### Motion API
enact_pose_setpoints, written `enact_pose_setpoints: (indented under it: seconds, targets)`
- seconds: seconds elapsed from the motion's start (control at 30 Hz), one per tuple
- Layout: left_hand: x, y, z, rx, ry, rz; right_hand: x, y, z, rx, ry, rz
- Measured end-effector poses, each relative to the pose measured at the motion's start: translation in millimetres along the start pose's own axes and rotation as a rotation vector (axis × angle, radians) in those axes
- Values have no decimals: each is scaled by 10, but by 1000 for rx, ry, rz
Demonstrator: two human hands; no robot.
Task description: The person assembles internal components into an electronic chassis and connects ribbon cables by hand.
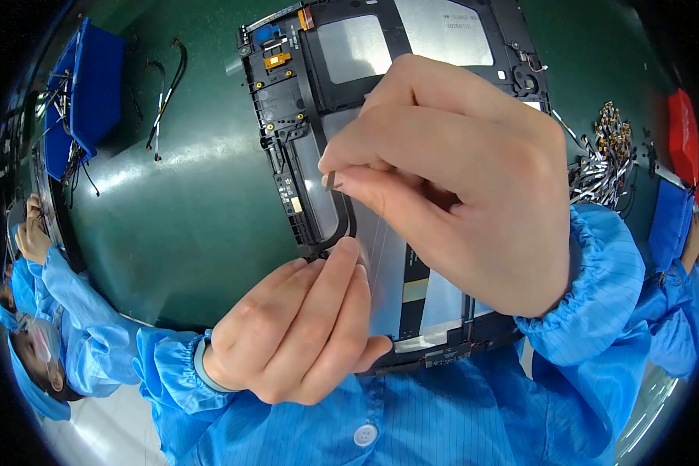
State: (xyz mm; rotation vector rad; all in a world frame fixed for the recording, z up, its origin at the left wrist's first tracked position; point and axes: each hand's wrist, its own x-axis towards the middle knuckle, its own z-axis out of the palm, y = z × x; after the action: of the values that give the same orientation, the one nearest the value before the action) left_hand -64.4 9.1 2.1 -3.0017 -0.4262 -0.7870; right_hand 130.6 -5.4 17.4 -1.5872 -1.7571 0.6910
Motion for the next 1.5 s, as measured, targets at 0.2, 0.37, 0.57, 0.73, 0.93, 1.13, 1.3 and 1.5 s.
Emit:
enact_pose_setpoints:
  seconds: [0.2, 0.37, 0.57, 0.73, 0.93, 1.13, 1.3, 1.5]
  targets:
    - [10, -33, -22, -24, 4, 9, 19, -25, -2, -31, 2, -33]
    - [-4, -65, -16, -14, 9, 29, 134, -185, 1, 282, 10, 418]
    - [3, -55, 19, -17, 37, 36, 80, -33, -11, 115, -42, 136]
    - [10, -54, 7, -33, 37, 24, 111, -62, 6, 70, -15, 125]
    - [5, -39, 35, -25, 40, 18, 91, -70, 158, 276, 79, 155]
    - [0, -34, 7, 38, 19, 62, 119, -217, -42, 208, 42, 326]
    - [4, 13, -9, -59, -35, 55, 80, -329, -63, 23, 231, 272]
    - [-231, -74, -131, -90, -61, -41, -964, -116, -428, -330, 134, -73]
